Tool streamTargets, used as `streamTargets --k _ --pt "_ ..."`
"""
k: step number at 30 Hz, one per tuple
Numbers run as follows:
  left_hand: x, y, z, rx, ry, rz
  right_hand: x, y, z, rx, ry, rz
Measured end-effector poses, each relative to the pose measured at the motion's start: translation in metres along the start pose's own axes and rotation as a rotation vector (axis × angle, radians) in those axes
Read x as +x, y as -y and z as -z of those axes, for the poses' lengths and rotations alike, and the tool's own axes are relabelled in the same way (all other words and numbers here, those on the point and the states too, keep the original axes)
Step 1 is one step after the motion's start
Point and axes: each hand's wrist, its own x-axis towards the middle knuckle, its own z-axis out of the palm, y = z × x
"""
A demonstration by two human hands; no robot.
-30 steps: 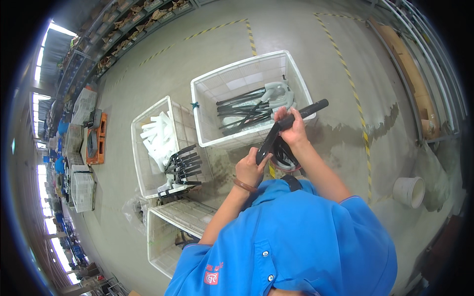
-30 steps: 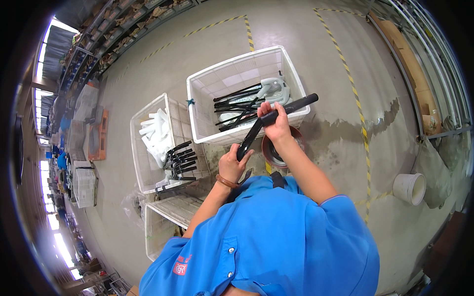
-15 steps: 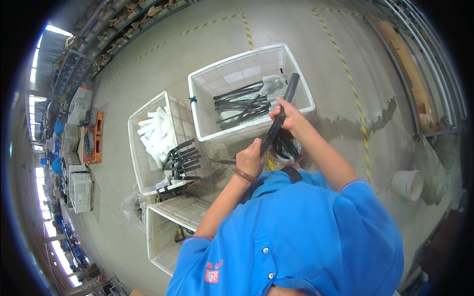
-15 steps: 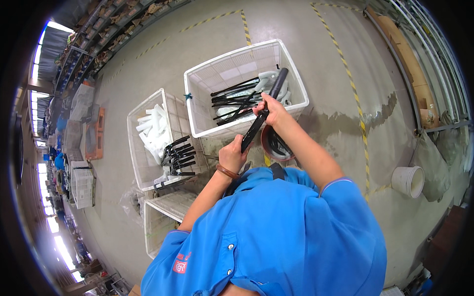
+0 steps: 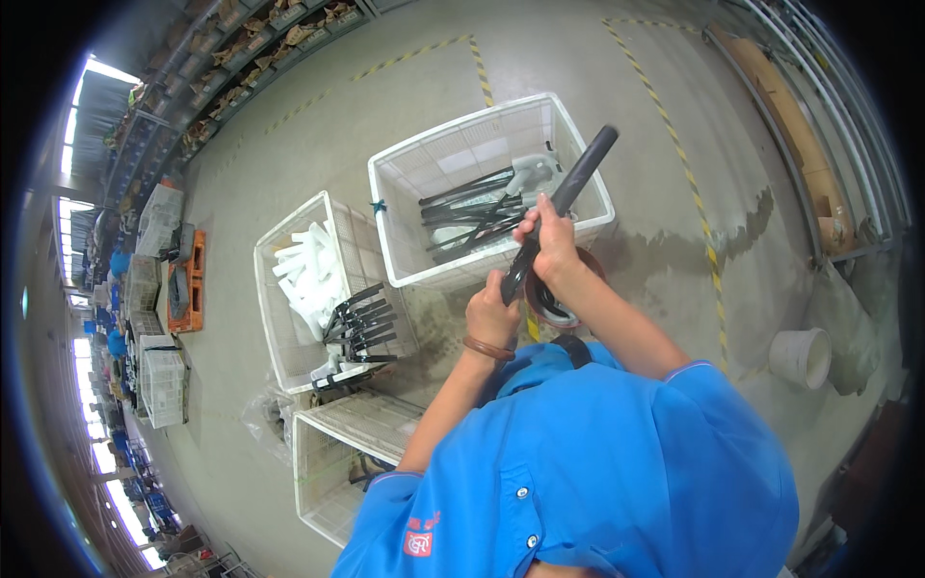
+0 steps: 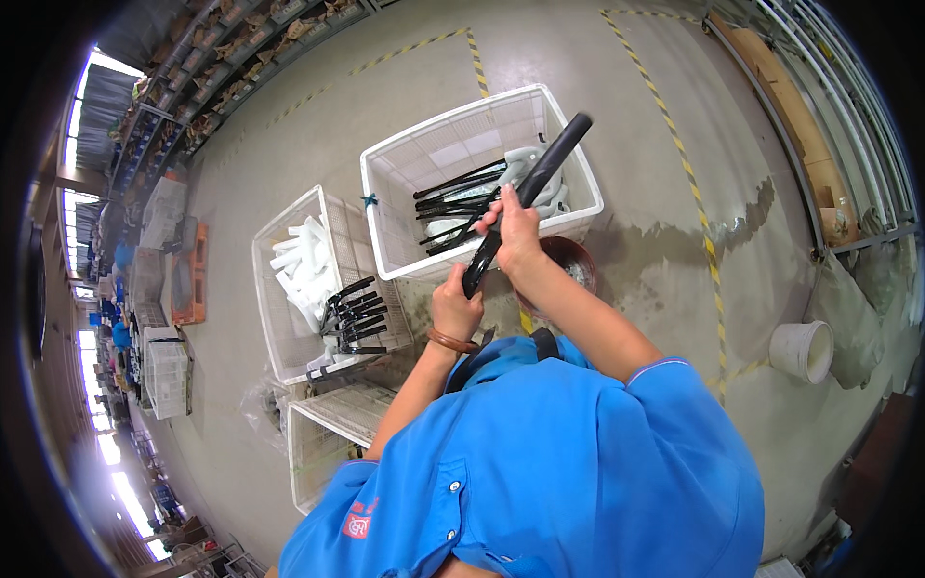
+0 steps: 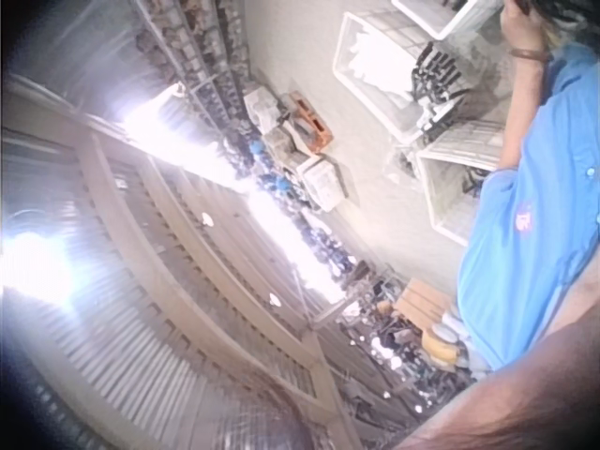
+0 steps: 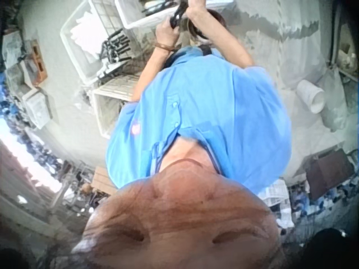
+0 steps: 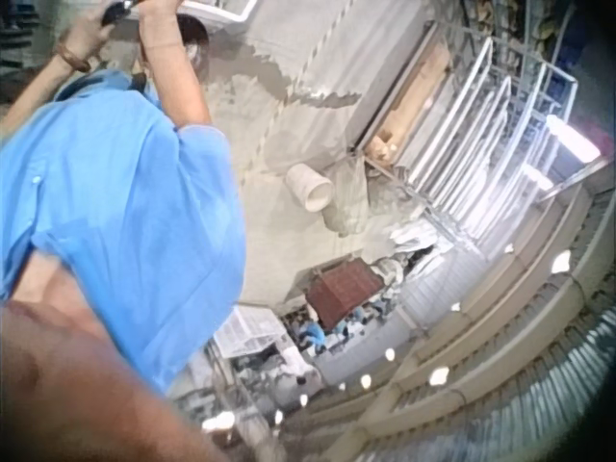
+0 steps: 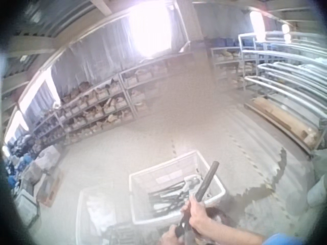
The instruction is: The person repeatedly picks up black plastic frames and white foam sleeves, slides the sleeves onto the frames, and places the assembled units into a white bin. The process is continuous and repetitive within a warehouse setting.
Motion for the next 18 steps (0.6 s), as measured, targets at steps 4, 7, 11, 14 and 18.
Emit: streamTargets --k 4,7,11,14,18 --pt "0.008 0.01 -0.007 -0.109 -0.037 0.157 -0.019 -0.017 -0.014 -0.138 0.063 -0.137" --pt "0.026 0.024 0.013 -0.158 -0.109 0.051 -0.033 0.017 -0.019 -0.616 0.361 -0.153" --pt "0.053 0.028 0.069 -0.331 0.03 0.249 -0.053 0.089 -0.02 -1.767 0.637 1.064" --pt "0.056 -0.005 0.09 -0.419 0.308 0.011 -0.048 0.101 -0.045 -1.895 1.162 1.549" --pt "0.053 -0.038 0.122 -0.377 0.37 0.002 -0.043 0.097 -0.073 -1.915 1.249 1.006"
